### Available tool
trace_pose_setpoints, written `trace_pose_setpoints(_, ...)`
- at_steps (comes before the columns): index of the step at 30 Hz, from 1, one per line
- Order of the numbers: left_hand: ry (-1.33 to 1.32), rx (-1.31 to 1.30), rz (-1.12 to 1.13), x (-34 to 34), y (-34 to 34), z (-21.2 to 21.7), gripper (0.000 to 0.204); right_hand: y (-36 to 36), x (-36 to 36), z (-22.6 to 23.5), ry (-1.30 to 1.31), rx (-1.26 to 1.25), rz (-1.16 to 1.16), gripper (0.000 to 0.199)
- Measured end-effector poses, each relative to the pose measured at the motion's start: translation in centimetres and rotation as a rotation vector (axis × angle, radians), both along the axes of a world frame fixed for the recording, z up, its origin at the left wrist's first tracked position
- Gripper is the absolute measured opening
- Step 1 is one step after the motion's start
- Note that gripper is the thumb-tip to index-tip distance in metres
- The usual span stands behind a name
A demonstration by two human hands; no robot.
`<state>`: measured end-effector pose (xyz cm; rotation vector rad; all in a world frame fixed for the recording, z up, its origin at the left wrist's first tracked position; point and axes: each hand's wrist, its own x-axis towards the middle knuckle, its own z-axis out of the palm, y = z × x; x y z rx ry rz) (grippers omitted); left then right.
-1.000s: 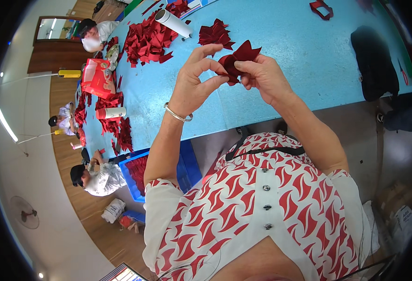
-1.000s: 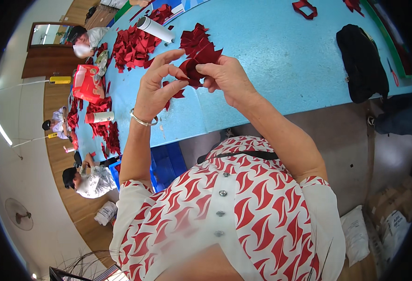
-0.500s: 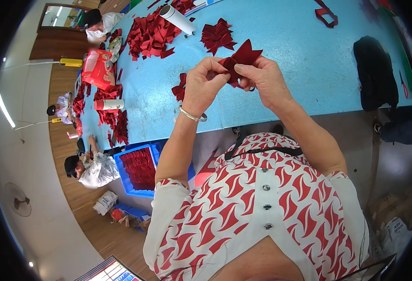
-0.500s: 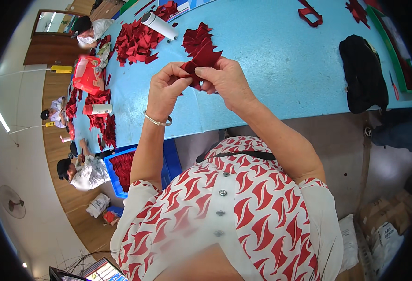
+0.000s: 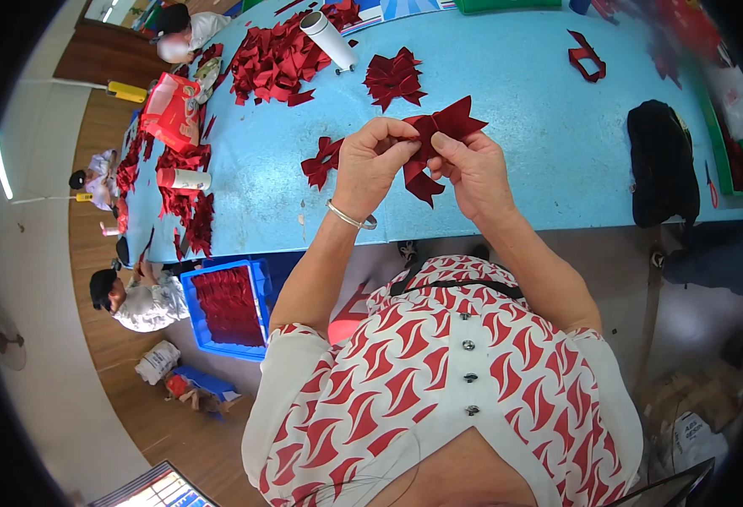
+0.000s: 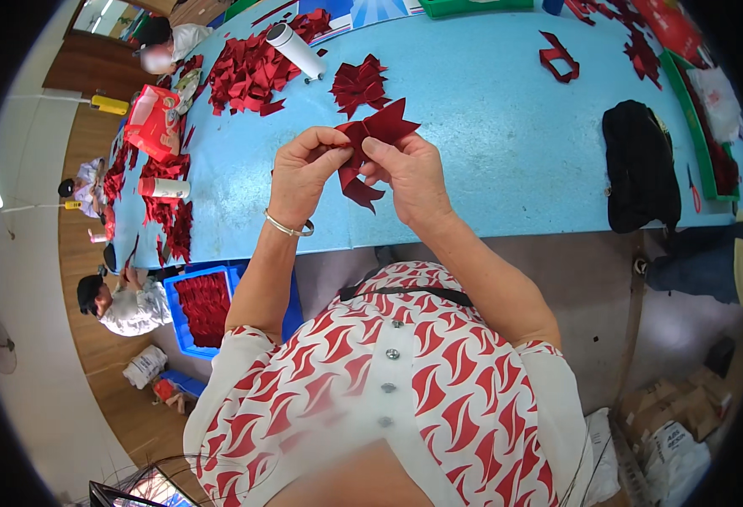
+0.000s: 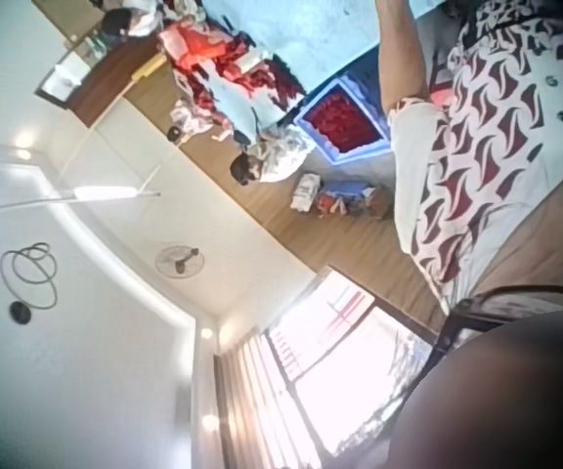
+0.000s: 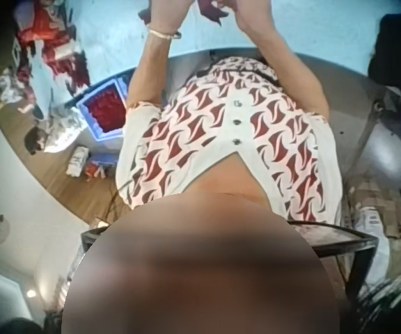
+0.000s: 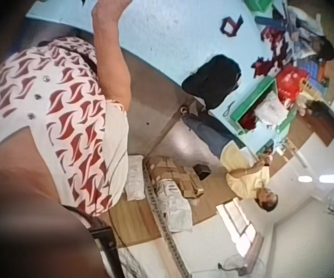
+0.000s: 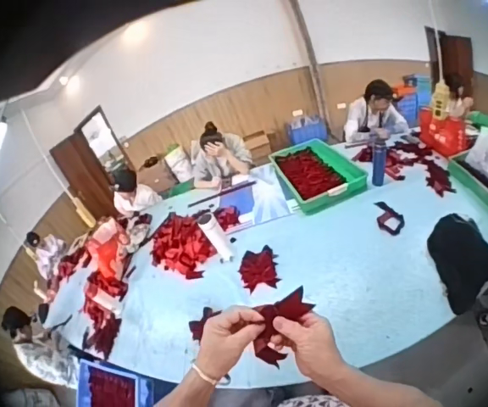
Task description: Assembling decorative red fabric bows at a factory workbench.
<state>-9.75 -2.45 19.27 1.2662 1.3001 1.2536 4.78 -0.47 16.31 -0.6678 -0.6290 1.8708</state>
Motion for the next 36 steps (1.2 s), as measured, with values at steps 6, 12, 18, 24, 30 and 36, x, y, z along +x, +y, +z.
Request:
trace_pose_setpoints(6,-0.185,0.004,0.035,-1.8,-1.0,0.1,0.014,-1.5,-2.2,-0.3,0.042,-0.032,0.040,0.015)
trace_pose_setpoints(12,-0.243,-0.136,0.007,-4.3,-2.4,0.1,0.019,-2.8,-4.2,-0.3,-0.072,0.096,0.051,0.016)
trace_pose_setpoints(18,-0.232,-0.150,-0.064,-6.6,-5.1,0.4,0.018,-5.8,-6.5,0.2,-0.240,0.177,0.005,0.017)
trace_pose_setpoints(24,-0.228,-0.160,-0.150,-8.8,-6.6,0.5,0.018,-8.0,-8.1,0.8,-0.192,0.117,-0.034,0.018)
trace_pose_setpoints(30,-0.406,-0.223,-0.135,-8.4,-6.2,-1.3,0.021,-6.9,-7.1,0.5,-0.324,0.134,0.066,0.018)
trace_pose_setpoints(36,-0.532,-0.201,0.039,-9.3,-4.4,-3.1,0.020,-3.9,-5.7,0.6,-0.683,0.799,-0.327,0.014)
